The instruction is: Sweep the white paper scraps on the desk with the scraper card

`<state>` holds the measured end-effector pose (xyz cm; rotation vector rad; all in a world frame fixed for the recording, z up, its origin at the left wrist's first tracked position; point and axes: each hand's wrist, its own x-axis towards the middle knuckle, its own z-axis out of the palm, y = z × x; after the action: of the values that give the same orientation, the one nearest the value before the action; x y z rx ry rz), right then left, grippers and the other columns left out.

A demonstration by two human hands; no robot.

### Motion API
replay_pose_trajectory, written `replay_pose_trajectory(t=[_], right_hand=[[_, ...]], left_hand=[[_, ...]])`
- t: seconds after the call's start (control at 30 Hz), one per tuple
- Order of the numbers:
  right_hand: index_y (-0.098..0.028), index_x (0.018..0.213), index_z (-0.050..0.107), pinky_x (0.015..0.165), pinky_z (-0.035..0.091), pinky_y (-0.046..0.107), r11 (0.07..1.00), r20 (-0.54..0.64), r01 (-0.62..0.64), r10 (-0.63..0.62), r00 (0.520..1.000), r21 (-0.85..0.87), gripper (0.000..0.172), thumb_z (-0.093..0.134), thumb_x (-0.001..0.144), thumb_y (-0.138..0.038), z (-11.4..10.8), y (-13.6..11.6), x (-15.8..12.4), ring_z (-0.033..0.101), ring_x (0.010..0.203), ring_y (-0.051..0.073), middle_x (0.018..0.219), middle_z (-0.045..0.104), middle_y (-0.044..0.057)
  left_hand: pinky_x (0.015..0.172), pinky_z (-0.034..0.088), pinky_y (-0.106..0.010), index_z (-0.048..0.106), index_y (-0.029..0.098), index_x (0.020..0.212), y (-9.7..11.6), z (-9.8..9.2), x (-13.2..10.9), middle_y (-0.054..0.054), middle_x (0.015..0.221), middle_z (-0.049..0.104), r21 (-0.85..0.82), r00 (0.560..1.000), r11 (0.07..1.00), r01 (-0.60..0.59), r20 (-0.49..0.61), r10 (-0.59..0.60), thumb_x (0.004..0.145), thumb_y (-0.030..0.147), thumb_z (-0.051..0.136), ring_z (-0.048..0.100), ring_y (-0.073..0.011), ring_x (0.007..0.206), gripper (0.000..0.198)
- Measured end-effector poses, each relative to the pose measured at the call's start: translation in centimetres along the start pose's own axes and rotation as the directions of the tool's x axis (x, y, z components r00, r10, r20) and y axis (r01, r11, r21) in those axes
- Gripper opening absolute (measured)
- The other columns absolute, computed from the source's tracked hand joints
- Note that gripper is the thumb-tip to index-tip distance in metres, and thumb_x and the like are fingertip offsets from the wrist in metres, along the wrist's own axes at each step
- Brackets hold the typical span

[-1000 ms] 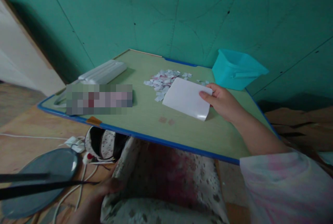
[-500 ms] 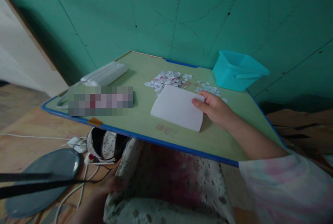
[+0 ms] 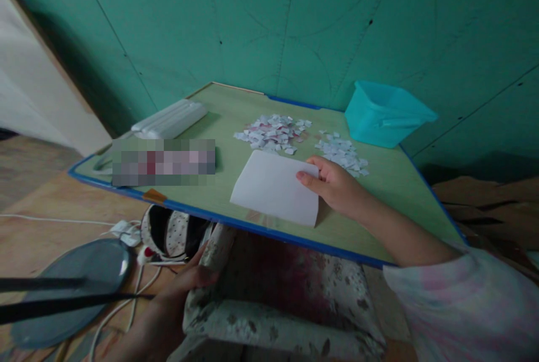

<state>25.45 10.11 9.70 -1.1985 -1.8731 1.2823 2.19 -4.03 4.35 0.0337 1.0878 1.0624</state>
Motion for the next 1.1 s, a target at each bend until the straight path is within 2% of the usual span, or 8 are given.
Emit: replay_pose_trajectory(t=[0.1,0.27,0.4,0.53,0.8,0.97,1.1], right_hand=[[-0.021,0.080,0.045,0.048,0.037,0.022,0.999,0.023,-0.015,0.014,1.000,0.042,0.026,0.054,0.077,-0.045,0.17,-0.21,-0.09,0.052,0.058,0.012,0.069,0.054,-0.002],[-0.021,0.079,0.045,0.048,0.038,0.022,0.997,0.050,-0.030,0.026,0.998,0.078,0.026,0.054,0.077,-0.045,0.29,-0.43,-0.22,0.052,0.058,0.012,0.069,0.055,-0.001],[-0.021,0.078,0.045,0.048,0.036,0.021,0.996,0.057,-0.036,0.032,0.998,0.079,0.025,0.054,0.077,-0.044,0.30,-0.61,-0.32,0.050,0.057,0.011,0.068,0.053,-0.002],[-0.021,0.077,0.044,0.047,0.035,0.021,0.997,0.067,-0.031,0.026,0.997,0.074,0.025,0.054,0.077,-0.044,0.33,-0.72,-0.38,0.048,0.057,0.010,0.067,0.051,-0.003],[-0.020,0.076,0.044,0.050,0.035,0.022,0.998,0.080,-0.028,0.024,0.997,0.053,0.027,0.054,0.076,-0.046,0.33,-0.87,-0.53,0.047,0.059,0.011,0.067,0.050,-0.002],[-0.021,0.076,0.044,0.049,0.035,0.021,0.997,0.130,-0.033,0.022,0.991,0.076,0.027,0.055,0.077,-0.046,0.29,-0.89,-0.74,0.047,0.059,0.010,0.067,0.050,-0.002],[-0.020,0.073,0.043,0.047,0.032,0.020,0.997,0.189,-0.035,0.020,0.982,0.075,0.029,0.057,0.076,-0.046,0.35,-0.98,-0.97,0.044,0.055,0.009,0.063,0.047,-0.004]], left_hand=[[0.039,0.047,-0.023,0.066,0.023,0.102,0.00,0.51,-0.28,0.003,0.043,0.064,0.073,0.999,0.997,-0.037,0.032,0.035,0.053,0.007,0.064,0.064,-0.0205,0.044,0.052],[0.038,0.049,-0.023,0.071,0.020,0.073,-0.40,-0.22,0.32,0.001,0.046,0.066,0.102,0.998,0.994,-0.043,0.048,0.038,0.056,0.010,0.064,0.063,-0.0176,0.041,0.021],[0.036,0.050,-0.024,0.069,0.020,0.061,-0.42,-0.30,0.35,0.001,0.042,0.065,0.132,0.998,0.990,-0.058,0.019,0.055,0.053,0.011,0.064,0.062,-0.0186,0.038,0.013],[0.034,0.046,-0.020,0.069,0.020,0.065,-0.18,0.09,0.18,0.003,0.041,0.064,0.110,0.995,0.989,-0.099,0.001,0.100,0.051,0.010,0.065,0.062,-0.0174,0.039,0.017],[0.036,0.048,-0.021,0.070,0.022,0.081,-0.02,0.23,-0.04,0.004,0.048,0.068,0.104,0.987,0.983,-0.154,-0.028,0.158,0.050,0.009,0.065,0.064,-0.0183,0.043,0.034],[0.034,0.046,-0.020,0.070,0.022,0.085,0.12,0.33,-0.05,0.004,0.047,0.067,0.080,0.994,0.991,-0.104,-0.028,0.106,0.050,0.009,0.064,0.063,-0.0181,0.041,0.038],[0.034,0.045,-0.017,0.070,0.023,0.074,0.23,0.34,-0.06,0.004,0.045,0.066,0.036,0.996,0.995,-0.091,0.009,0.090,0.052,0.009,0.063,0.063,-0.0164,0.042,0.027]])
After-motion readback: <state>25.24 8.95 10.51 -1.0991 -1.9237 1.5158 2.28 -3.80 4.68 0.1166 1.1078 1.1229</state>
